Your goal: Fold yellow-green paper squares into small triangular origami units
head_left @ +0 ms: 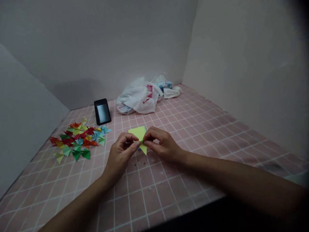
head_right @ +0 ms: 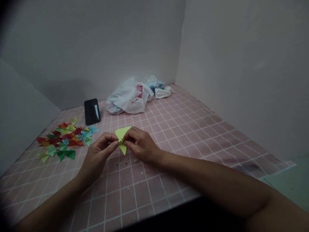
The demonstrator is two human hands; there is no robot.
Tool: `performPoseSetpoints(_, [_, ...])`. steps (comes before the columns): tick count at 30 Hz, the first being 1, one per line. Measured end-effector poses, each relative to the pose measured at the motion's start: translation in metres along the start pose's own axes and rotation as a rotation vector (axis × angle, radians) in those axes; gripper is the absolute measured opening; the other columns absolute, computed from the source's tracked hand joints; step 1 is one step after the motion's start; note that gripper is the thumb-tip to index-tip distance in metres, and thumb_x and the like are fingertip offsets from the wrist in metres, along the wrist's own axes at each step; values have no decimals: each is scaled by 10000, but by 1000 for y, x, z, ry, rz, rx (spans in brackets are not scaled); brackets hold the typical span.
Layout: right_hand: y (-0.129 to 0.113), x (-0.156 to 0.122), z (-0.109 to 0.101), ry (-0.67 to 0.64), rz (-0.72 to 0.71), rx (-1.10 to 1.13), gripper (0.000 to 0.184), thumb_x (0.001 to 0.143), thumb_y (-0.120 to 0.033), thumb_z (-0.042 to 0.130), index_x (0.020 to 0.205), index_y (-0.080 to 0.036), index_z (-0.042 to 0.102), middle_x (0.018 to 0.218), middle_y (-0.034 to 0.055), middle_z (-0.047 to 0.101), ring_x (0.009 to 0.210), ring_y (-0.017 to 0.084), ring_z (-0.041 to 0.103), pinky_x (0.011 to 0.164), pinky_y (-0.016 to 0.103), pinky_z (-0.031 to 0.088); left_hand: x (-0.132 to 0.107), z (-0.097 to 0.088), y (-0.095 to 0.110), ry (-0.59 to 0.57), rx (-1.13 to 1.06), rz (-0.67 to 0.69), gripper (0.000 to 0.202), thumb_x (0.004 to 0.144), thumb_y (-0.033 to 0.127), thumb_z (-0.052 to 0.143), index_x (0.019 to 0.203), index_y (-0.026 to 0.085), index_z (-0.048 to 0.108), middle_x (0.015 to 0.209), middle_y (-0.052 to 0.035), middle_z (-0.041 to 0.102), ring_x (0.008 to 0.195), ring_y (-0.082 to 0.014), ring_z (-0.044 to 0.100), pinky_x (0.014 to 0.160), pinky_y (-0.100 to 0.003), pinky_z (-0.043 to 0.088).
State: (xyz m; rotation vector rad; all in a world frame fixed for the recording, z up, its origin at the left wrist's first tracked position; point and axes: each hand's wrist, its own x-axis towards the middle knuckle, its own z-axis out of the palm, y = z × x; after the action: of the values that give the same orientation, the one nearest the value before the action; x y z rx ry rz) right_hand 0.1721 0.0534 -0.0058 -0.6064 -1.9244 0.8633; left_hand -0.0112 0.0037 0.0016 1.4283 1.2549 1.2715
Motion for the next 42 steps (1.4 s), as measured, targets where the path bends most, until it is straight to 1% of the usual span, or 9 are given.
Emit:
performPoseSetpoints(4, [1, 0, 0, -9, -55, -13, 141, 851, -53, 609, 785, -173, 575, 793, 3, 568, 736, 128, 533, 679, 272, 409, -1, 1, 3, -14, 30, -51, 193, 869, 349, 671, 748, 198, 664, 839, -5, 575, 819, -159, 522, 770, -289, 392])
performPoseSetpoints(9, [1, -1, -1, -34, -71, -18, 137, 862, -63, 602, 801, -182, 572, 810, 3, 557, 755, 131, 535, 690, 274, 418, -1, 6, 4, -39, -220, -247, 179, 796, 324, 709, 709, 181, 645, 752, 8, 547, 752, -149, 486, 737, -283, 385])
performPoseSetpoints(12, [3, -1, 0, -37, -50, -7, 146, 854, -57, 607, 790, -183, 568, 797, -2, 555, 740, 128, 531, 685, 275, 415, 0, 8, 5, -36, -301, -302, 173, 765, 315, 724, 704, 172, 648, 746, 8, 548, 735, -143, 484, 721, -273, 393])
performPoseSetpoints(20, [2, 0, 0, -29, 19, -14, 148, 842, -64, 617, 768, -184, 573, 794, 0, 585, 748, 131, 547, 688, 278, 414, 2, 6, 4, 91, -247, -194, 138, 774, 286, 704, 698, 188, 642, 724, 10, 559, 715, -144, 512, 709, -264, 431])
performPoseSetpoints(22, [2, 1, 0, -5, 44, -1, 145, 834, -58, 624, 765, -178, 581, 784, -2, 583, 739, 128, 548, 681, 273, 412, 3, 3, 1, 79, -158, -147, 112, 769, 293, 737, 790, 200, 678, 782, 4, 597, 752, -154, 544, 725, -269, 444])
performPoseSetpoints(25, [2, 0, 0, 15, 58, 14, 128, 838, -67, 631, 773, -171, 595, 781, -2, 582, 738, 127, 551, 681, 273, 411, 4, 1, -2, 2, -1, -67, 225, 740, 302, 795, 935, 225, 713, 918, -18, 637, 810, -170, 578, 745, -283, 460])
performPoseSetpoints(31, [1, 1, 0, -9, 32, 20, 117, 842, -90, 629, 767, -174, 600, 777, -2, 582, 732, 129, 538, 690, 274, 410, 4, -1, -1, -13, 173, 77, 74, 800, 281, 744, 812, 215, 712, 873, -21, 612, 787, -168, 573, 715, -277, 436])
performPoseSetpoints(38, [0, 3, -2, 64, 122, 49, 52, 883, -209, 612, 915, -177, 588, 838, 21, 609, 759, 150, 561, 702, 294, 440, 10, -7, 7, 97, -18, -48, 132, 761, 301, 771, 815, 194, 716, 825, -6, 650, 774, -158, 583, 742, -278, 451])
performPoseSetpoints(42, [2, 2, -1, 49, 162, 85, 52, 882, -225, 605, 900, -181, 585, 824, 18, 614, 752, 152, 566, 695, 296, 439, 25, -18, 23, 247, -109, -102, 214, 655, 313, 822, 781, 172, 723, 797, -12, 671, 737, -149, 573, 698, -269, 446])
